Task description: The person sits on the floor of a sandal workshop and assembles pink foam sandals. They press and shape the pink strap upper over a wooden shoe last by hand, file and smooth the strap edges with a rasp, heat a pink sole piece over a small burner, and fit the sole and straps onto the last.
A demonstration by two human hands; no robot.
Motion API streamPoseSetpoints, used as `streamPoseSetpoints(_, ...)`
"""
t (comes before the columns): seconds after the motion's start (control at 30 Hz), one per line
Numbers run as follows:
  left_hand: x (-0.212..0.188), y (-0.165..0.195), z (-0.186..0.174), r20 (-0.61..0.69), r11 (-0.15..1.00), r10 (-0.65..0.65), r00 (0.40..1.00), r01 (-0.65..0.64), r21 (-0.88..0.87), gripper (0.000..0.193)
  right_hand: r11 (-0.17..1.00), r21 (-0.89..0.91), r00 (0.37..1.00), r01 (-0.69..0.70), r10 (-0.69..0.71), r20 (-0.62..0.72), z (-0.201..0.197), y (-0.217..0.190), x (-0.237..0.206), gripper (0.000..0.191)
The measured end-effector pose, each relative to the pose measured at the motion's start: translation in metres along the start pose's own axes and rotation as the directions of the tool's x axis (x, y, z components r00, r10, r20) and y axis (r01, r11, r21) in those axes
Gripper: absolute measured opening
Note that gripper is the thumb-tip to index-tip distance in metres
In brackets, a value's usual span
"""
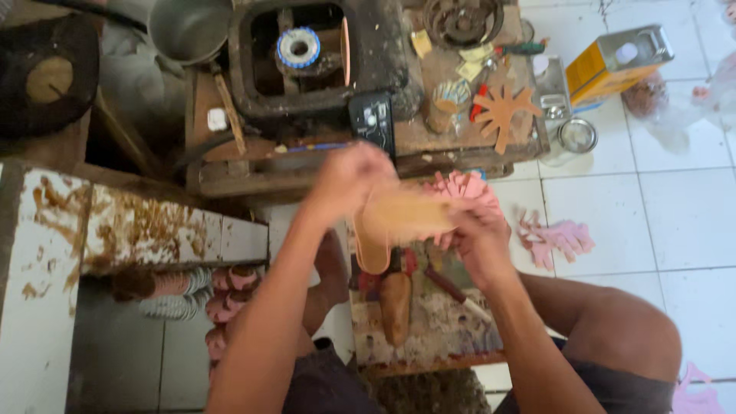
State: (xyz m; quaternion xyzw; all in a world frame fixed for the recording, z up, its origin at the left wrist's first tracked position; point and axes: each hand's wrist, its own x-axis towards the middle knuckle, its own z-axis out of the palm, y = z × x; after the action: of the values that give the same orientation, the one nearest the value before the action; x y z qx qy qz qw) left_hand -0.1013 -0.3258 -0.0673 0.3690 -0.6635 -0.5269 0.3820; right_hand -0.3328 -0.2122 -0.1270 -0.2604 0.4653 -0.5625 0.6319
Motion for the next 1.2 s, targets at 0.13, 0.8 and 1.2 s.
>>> streamPoseSetpoints(0.13,0.085,0.024,-0.03,-0.504,0.807,0.189,0.842,0.159,0.569,0.028,0.991,0.137,0.999,-0.008,0.016,-0.051,0.009,-0.036,0.011,0.015)
streamPoseSetpoints(0.8,0.1,0.054,-0.168,-0.586,0.948,-0.261,0.767,0.09,-0.305,0.062,0.028,-0.924,0.876,0.382,-0.33,0.352,0.222,-0.081,0.192,0.046)
streamPoseSetpoints(1.2,-0.156,0.025,-0.002,-0.356,0.718,-0.459,0.814,0.104,-0.688,0.066,-0.256,-0.959,0.905,0.122,0.425,0.001,0.059,0.103,-0.108,0.092)
